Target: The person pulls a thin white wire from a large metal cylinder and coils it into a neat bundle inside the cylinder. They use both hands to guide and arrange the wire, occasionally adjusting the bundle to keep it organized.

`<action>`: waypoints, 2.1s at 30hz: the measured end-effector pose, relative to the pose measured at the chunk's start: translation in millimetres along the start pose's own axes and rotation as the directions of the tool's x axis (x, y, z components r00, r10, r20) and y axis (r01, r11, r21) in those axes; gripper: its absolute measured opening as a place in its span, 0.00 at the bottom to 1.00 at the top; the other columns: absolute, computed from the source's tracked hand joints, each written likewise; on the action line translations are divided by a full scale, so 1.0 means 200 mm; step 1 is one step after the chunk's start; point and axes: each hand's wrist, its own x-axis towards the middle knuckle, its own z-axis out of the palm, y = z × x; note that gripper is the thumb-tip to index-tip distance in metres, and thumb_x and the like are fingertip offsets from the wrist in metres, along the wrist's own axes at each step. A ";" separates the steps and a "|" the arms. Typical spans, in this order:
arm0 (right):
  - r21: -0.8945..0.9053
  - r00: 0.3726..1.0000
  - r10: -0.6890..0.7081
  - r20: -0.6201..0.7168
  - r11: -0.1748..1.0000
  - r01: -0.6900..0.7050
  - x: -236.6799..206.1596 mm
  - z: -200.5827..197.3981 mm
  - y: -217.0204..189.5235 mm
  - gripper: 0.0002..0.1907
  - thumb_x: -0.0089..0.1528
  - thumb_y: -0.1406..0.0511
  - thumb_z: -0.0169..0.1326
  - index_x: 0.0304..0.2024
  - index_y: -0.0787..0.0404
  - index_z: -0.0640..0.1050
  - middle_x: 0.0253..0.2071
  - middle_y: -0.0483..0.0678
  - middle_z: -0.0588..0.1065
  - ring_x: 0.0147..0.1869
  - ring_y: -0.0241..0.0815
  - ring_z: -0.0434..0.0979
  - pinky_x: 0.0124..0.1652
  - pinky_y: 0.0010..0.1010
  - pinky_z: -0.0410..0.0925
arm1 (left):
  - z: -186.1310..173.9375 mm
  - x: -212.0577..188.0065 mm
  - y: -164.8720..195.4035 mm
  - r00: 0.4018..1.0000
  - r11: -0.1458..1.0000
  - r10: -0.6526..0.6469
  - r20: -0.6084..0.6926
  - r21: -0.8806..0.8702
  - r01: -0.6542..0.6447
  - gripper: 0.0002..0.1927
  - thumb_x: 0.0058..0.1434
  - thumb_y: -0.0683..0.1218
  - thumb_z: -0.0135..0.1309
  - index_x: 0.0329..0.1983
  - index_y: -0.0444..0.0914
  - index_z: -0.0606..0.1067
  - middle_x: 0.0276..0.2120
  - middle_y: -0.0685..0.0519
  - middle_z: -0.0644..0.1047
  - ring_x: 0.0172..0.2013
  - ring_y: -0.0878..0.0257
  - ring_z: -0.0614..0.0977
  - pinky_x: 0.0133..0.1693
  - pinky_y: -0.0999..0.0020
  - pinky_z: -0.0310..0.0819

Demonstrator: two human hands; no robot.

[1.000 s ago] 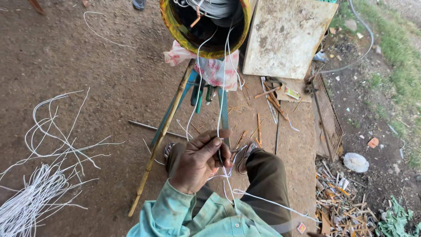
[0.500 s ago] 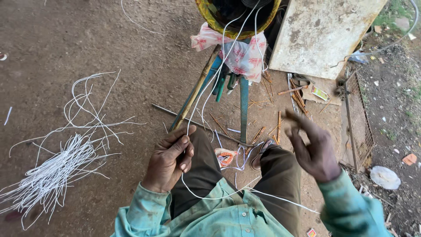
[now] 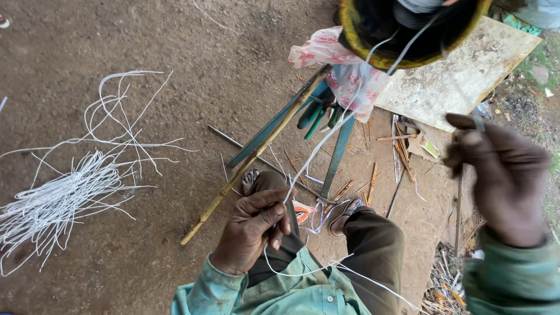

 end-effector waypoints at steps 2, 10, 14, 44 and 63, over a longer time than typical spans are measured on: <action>-0.175 0.998 0.068 0.006 0.982 -0.066 0.00 -0.04 0.03 0.17 0.75 0.64 0.47 0.61 0.67 0.77 0.30 0.47 0.75 0.33 0.32 0.74 0.33 0.24 0.66 | -0.03 0.00 0.01 0.998 1.000 0.006 0.065 0.004 -0.007 0.16 0.72 0.39 0.52 0.60 0.33 0.78 0.29 0.45 0.80 0.21 0.69 0.76 0.23 0.77 0.72; -0.272 0.967 0.035 0.251 0.962 0.036 0.15 -0.15 0.20 0.27 0.71 0.60 0.43 0.71 0.62 0.64 0.48 0.53 0.78 0.49 0.38 0.81 0.54 0.30 0.71 | -0.05 0.02 -0.01 0.941 0.989 -0.092 0.327 -0.082 0.126 0.18 0.72 0.37 0.52 0.64 0.30 0.75 0.38 0.44 0.83 0.33 0.64 0.83 0.36 0.70 0.81; -0.664 0.928 -0.299 0.223 0.650 0.369 0.39 -0.20 0.42 0.18 0.79 0.68 0.39 0.71 0.65 0.65 0.51 0.59 0.74 0.54 0.50 0.80 0.56 0.35 0.75 | 0.00 0.10 0.00 0.915 0.995 -0.012 0.403 -0.089 0.052 0.20 0.73 0.37 0.54 0.67 0.31 0.72 0.40 0.47 0.81 0.38 0.66 0.83 0.40 0.71 0.83; -0.342 0.879 -0.460 0.125 0.812 0.474 0.42 -0.12 0.42 0.14 0.81 0.66 0.43 0.66 0.69 0.69 0.56 0.55 0.74 0.59 0.42 0.78 0.57 0.30 0.73 | 0.71 0.53 -0.05 0.832 0.614 0.424 0.358 0.561 -0.555 0.29 0.76 0.41 0.49 0.77 0.41 0.57 0.35 0.45 0.80 0.29 0.61 0.83 0.35 0.68 0.79; -0.326 0.767 -0.641 0.025 0.720 0.613 0.48 -0.06 0.32 0.06 0.75 0.75 0.50 0.55 0.71 0.71 0.52 0.54 0.75 0.57 0.41 0.78 0.56 0.27 0.72 | 0.67 0.72 0.11 0.588 0.098 0.586 0.557 0.672 -0.734 0.10 0.76 0.48 0.55 0.56 0.40 0.73 0.35 0.48 0.81 0.33 0.60 0.85 0.38 0.63 0.80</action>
